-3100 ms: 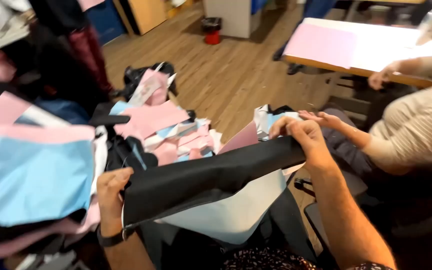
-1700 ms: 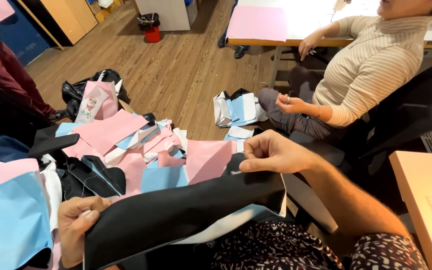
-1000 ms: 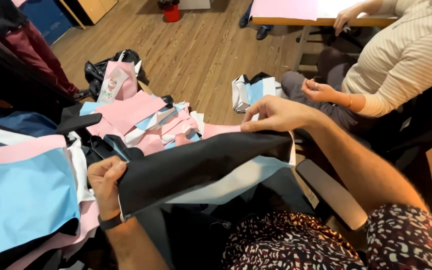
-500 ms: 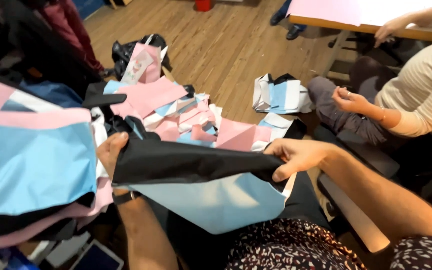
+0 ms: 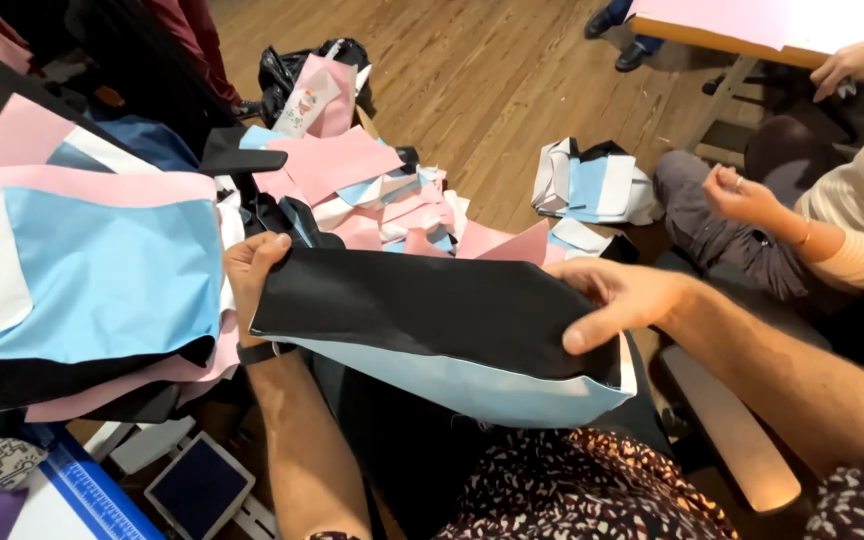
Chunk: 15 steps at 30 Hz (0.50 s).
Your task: Aligning leather pieces for sewing at a workstation.
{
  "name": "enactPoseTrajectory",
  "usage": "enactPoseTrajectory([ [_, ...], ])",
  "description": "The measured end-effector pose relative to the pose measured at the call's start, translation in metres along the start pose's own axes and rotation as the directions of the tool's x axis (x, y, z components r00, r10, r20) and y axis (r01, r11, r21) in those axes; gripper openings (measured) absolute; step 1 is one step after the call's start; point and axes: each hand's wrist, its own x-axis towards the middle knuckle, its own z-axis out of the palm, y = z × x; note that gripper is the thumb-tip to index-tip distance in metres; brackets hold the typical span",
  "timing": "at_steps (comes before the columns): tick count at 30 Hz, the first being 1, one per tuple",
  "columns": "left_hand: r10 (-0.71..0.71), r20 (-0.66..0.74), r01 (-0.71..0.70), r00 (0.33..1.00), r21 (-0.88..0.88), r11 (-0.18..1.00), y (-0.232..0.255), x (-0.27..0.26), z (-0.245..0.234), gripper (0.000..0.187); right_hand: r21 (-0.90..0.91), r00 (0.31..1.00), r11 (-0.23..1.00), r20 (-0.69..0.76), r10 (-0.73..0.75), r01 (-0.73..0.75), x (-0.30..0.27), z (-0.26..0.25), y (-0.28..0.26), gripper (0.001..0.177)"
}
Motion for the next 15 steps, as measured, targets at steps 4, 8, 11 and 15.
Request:
enactPoseTrajectory([
  [4, -0.008, 0.025, 0.009, 1.0, -0.047, 0.999, -0.006, 0.0, -0.018, 0.034, 0.047, 0.997, 0.999, 0.082, 0.006, -0.01, 0.01, -0.024, 0.001, 0.06],
  [8, -0.024, 0.105, 0.024, 0.994, -0.002, 1.0, 0.005, -0.011, -0.018, 0.029, -0.354, 0.955, 0.924, -0.293, 0.039, -0.146, 0.008, -0.052, 0.004, 0.046],
  [11, 0.033, 0.185, -0.044, 0.982, 0.055, 0.998, 0.008, -0.027, -0.001, 0.023, -0.567, 0.904, 0.759, -0.422, 0.065, -0.319, 0.004, -0.06, 0.0, 0.043],
  [15, 0.086, 0.433, -0.226, 0.897, 0.285, 0.931, 0.043, -0.046, 0.073, 0.021, -0.858, 0.856, 0.487, -0.368, -0.363, -0.163, 0.018, -0.017, -0.038, 0.072],
])
